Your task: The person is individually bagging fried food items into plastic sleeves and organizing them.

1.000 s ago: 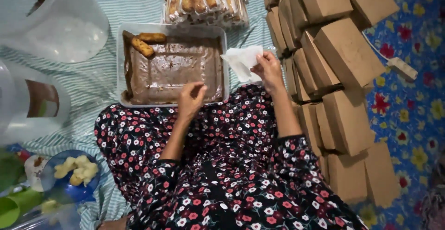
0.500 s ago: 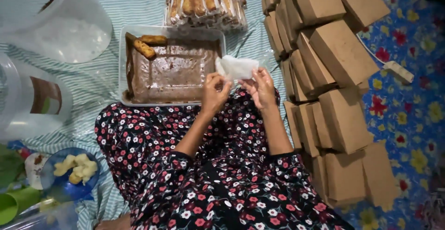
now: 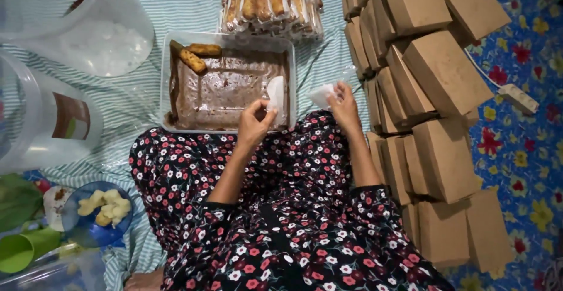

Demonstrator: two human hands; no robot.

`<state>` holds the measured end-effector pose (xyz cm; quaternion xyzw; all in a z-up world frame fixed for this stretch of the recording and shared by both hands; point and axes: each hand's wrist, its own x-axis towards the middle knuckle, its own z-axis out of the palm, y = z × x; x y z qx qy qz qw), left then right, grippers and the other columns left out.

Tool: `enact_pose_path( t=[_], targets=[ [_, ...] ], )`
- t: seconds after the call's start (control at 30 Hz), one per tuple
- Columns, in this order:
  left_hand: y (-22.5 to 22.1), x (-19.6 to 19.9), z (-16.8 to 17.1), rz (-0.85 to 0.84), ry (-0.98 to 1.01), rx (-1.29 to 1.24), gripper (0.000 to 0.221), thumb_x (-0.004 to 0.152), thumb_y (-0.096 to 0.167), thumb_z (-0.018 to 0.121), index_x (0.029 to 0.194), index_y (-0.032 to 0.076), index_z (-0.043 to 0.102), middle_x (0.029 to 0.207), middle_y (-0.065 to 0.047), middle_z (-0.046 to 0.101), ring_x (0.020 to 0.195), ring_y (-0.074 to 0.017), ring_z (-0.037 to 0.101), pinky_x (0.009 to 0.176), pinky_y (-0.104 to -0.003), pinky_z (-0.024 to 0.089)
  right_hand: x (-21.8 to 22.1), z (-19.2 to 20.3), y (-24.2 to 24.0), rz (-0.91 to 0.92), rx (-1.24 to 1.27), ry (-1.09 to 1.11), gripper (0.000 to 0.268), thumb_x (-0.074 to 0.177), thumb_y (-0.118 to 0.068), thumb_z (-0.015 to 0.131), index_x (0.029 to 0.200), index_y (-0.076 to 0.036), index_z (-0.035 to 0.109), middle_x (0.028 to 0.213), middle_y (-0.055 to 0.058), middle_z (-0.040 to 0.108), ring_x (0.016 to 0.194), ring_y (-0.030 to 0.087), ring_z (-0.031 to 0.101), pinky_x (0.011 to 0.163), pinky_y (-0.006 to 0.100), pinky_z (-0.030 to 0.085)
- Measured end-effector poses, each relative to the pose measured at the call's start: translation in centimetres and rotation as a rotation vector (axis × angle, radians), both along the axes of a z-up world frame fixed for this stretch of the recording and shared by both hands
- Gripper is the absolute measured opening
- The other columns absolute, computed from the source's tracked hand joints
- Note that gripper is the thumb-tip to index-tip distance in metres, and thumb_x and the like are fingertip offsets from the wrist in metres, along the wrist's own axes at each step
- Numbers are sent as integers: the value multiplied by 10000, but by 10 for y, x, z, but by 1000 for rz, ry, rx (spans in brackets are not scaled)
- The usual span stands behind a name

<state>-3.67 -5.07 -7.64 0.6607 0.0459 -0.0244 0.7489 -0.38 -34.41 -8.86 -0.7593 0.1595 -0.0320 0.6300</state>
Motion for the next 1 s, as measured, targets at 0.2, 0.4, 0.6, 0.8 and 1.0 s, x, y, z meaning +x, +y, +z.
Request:
enact_pose_path(
  t=[0.2,0.4,0.6,0.8,1.0],
  targets=[
    [5,8,-2,-36,-361,418,253,842,66,770,1069,179,776,956,-35,747,887,-265,748,791,-342,586,-17,52,70,123,-541,-188,597,934,-323,780,1397,-31,544,1317,235,594,1253,435,565,1055,494,471],
    [9,2,13,-110,-585,777,247,796,87,779,1004,217,749,931,-3,663,912,-256,666,891,-406,497,-21,43,110,284,671,99,627,904,-157,752,1461,-92,472,1351,101,605,1191,256,652,1010,423,546],
    [16,-3,24,-42,-745,892,97,882,135,715,893,229,733,903,24,633,884,-196,638,986,-403,431,-3,36,122,237,756,139,546,868,-14,588,1406,-78,519,1331,221,654,1108,300,721,837,410,640],
    [21,-4,23,42,-919,903,117,925,104,678,918,209,730,894,-11,584,837,-217,586,1043,-497,408,2,49,139,19,880,120,280,980,-166,669,1222,-26,680,1166,220,723,993,318,751,838,522,627],
    [28,-13,16,41,-937,893,180,909,51,662,985,192,746,919,-25,593,857,-212,601,1063,-512,408,11,16,140,-28,1081,182,291,999,-227,645,1196,-15,666,1244,257,681,1133,457,671,957,690,529]
  ],
)
